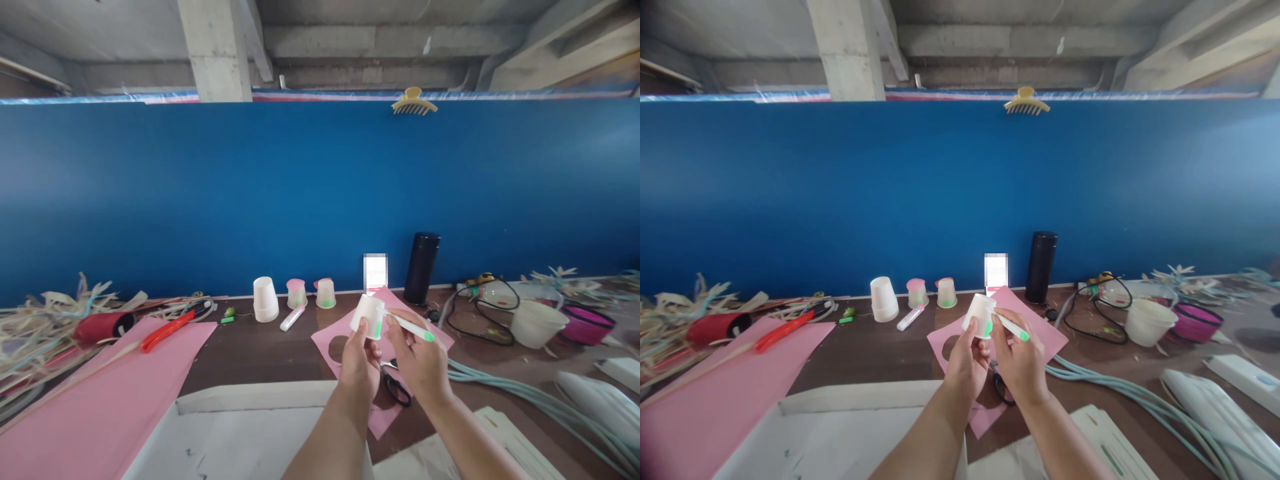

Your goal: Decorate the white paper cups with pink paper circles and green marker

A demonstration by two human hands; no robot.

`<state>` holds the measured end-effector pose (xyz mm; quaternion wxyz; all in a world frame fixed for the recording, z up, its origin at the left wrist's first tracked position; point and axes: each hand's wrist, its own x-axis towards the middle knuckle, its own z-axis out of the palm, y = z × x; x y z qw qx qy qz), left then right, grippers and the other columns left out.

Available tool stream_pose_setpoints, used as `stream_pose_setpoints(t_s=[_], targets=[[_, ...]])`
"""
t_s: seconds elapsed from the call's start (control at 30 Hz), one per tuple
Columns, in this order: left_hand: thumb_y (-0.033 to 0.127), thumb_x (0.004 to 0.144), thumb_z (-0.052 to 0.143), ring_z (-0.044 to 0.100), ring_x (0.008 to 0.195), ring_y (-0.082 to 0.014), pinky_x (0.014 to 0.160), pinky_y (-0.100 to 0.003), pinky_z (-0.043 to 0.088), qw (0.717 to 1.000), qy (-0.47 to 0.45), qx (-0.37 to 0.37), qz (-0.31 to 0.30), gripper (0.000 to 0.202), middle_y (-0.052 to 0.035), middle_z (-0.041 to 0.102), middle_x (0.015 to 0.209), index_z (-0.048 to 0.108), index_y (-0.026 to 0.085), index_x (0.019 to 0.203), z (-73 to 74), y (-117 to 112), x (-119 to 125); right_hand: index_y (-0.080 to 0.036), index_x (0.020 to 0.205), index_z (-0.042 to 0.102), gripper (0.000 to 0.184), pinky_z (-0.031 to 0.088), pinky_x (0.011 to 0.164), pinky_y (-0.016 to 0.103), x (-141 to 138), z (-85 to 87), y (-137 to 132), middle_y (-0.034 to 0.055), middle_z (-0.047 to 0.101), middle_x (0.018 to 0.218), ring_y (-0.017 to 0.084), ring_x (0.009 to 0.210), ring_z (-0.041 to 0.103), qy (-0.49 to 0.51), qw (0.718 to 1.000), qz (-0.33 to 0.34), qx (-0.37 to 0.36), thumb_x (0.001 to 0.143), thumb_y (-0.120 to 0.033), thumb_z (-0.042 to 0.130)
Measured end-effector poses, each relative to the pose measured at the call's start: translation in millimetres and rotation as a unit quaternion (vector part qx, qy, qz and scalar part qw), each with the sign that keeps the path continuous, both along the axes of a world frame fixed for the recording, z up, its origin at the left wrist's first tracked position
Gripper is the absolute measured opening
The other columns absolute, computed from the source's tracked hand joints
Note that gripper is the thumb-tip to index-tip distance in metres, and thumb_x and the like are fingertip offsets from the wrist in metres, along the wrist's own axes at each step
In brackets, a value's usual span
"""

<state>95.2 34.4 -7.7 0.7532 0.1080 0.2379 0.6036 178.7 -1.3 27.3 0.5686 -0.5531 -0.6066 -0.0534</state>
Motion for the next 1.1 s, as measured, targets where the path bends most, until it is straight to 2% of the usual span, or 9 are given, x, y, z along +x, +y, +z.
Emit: stream_pose_setpoints(t_s=[0.7,0.93,1.1], targets=[[0.035,0.063,0.075,0.038,0.043,-0.0034,0.038,-0.013,0.033,1.000,-0.003,0.003,-0.001,0.034,0.0039,0.043,0.057,0.057,0.012,0.082,1.5,-0.6,0.2,-0.019,0.100,0.061,0.027,0.050,0.065,0.026,0.5,0.1,0.4,0.0068,0.068,0.092,0.016,0.070,0.066,-0.014,1.000,-0.005,-0.003,0.086,-0.037,0.047],[0.035,0.065,0.073,0.039,0.044,-0.0033,0.039,-0.014,0.034,1.000,-0.012,0.017,-0.005,0.034,0.0038,0.044,0.058,0.057,0.011,0.083,-1.1,1.3,-1.0,-0.019,0.103,0.061,0.027,0.051,0.065,0.026,-1.1,-0.7,0.2,0.0071,0.068,0.091,0.019,0.082,0.066,-0.016,1.000,0.000,-0.014,0.086,-0.036,0.048],[0.034,0.065,0.074,0.039,0.044,-0.0036,0.039,-0.014,0.034,1.000,-0.009,0.010,0.001,0.033,0.0039,0.044,0.056,0.056,0.012,0.081,1.6,-0.5,-1.9,-0.018,0.104,0.061,0.029,0.051,0.064,0.027,-2.6,-1.9,0.2,0.0078,0.069,0.090,0.020,0.081,0.067,-0.013,1.000,0.008,-0.013,0.086,-0.036,0.047]])
